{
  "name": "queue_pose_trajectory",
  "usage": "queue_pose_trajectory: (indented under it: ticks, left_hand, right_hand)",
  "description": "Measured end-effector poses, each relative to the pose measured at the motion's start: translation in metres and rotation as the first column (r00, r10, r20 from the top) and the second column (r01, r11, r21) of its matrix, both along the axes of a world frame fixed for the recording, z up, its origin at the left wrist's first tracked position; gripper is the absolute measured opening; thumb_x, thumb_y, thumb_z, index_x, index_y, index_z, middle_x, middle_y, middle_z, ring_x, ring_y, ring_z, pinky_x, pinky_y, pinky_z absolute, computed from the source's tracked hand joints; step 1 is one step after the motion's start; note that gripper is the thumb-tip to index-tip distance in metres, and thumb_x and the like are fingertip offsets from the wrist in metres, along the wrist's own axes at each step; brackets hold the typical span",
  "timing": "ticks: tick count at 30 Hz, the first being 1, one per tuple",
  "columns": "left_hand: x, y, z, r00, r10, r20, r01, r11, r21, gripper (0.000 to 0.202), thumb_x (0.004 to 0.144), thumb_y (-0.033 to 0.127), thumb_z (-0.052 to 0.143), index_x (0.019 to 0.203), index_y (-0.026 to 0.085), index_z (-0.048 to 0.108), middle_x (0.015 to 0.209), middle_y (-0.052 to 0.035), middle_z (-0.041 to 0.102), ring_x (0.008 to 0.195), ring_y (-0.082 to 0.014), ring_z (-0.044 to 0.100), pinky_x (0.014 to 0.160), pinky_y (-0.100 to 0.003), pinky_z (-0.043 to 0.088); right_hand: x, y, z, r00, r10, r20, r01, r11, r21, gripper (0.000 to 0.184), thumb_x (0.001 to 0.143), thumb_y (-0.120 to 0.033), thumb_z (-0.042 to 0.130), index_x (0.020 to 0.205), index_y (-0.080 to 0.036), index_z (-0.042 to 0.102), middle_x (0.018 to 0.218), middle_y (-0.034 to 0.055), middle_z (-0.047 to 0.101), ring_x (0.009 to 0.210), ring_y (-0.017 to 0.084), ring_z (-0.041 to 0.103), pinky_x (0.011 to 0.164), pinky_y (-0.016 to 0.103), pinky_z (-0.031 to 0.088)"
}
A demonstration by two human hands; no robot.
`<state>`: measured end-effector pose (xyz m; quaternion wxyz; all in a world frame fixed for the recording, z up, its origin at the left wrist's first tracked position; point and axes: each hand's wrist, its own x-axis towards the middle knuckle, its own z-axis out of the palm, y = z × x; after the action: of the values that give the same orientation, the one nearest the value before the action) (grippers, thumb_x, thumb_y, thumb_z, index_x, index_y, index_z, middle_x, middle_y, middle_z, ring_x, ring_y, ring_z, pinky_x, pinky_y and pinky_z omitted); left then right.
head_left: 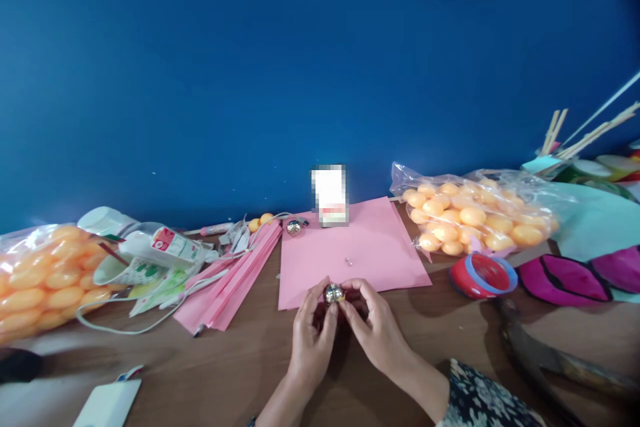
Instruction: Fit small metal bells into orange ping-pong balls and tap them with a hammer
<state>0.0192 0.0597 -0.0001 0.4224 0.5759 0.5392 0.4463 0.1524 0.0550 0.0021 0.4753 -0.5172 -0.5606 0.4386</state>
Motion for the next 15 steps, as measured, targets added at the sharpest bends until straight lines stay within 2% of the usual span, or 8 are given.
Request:
queue_pose_trajectory:
  ticks: [15]
  left_hand:
    - [-0.0012,-0.0004,-0.0062,0.996,-0.044,0.083,0.049,0.997,-0.059,0.033,0.081,0.028,0.050,0.113,0.020,0.051,0.109,-0.0083,0.060,0.097,-0.0201,0.059,0.086,-0.033,0.047]
  right_hand:
    - [0.0009,0.0014,-0.0002,0.996,0.007,0.091,-0.017,0.994,0.105,0.021,0.083,-0.019,0.047,0.104,-0.020,0.051,0.101,0.0067,0.059,0.090,0.017,0.058,0.080,0.029,0.049]
